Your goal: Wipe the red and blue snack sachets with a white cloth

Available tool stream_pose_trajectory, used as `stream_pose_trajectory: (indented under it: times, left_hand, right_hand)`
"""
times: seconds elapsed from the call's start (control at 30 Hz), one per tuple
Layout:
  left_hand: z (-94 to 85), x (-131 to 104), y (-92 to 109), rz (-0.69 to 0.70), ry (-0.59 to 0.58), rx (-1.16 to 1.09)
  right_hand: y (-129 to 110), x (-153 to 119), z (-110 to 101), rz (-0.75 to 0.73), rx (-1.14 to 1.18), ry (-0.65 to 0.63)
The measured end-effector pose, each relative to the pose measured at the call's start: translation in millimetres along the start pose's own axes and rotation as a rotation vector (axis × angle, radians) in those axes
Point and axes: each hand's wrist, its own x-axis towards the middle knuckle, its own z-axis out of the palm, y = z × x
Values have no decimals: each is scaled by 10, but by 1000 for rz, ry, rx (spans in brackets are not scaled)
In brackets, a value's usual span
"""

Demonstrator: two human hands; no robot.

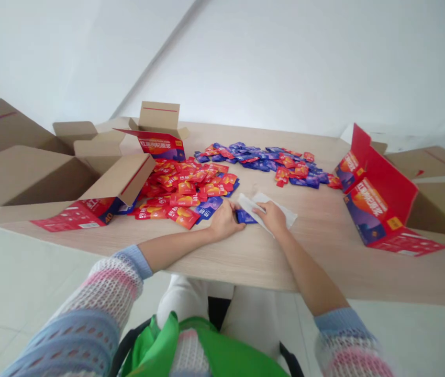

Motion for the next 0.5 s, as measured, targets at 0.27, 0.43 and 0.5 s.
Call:
stream_pose_trajectory:
  times: [0.27, 0.43, 0.5]
  left_hand:
    - [11, -13, 8, 80, 13, -18]
    - [-17, -23, -22, 28, -10, 6]
    - [-20, -8, -44, 14, -27, -35]
  right_hand:
    - [309, 88, -160, 34, 173, 218]
    - [-139, -71, -29, -289, 320, -18]
    - [-249, -103, 19, -270, 256, -84]
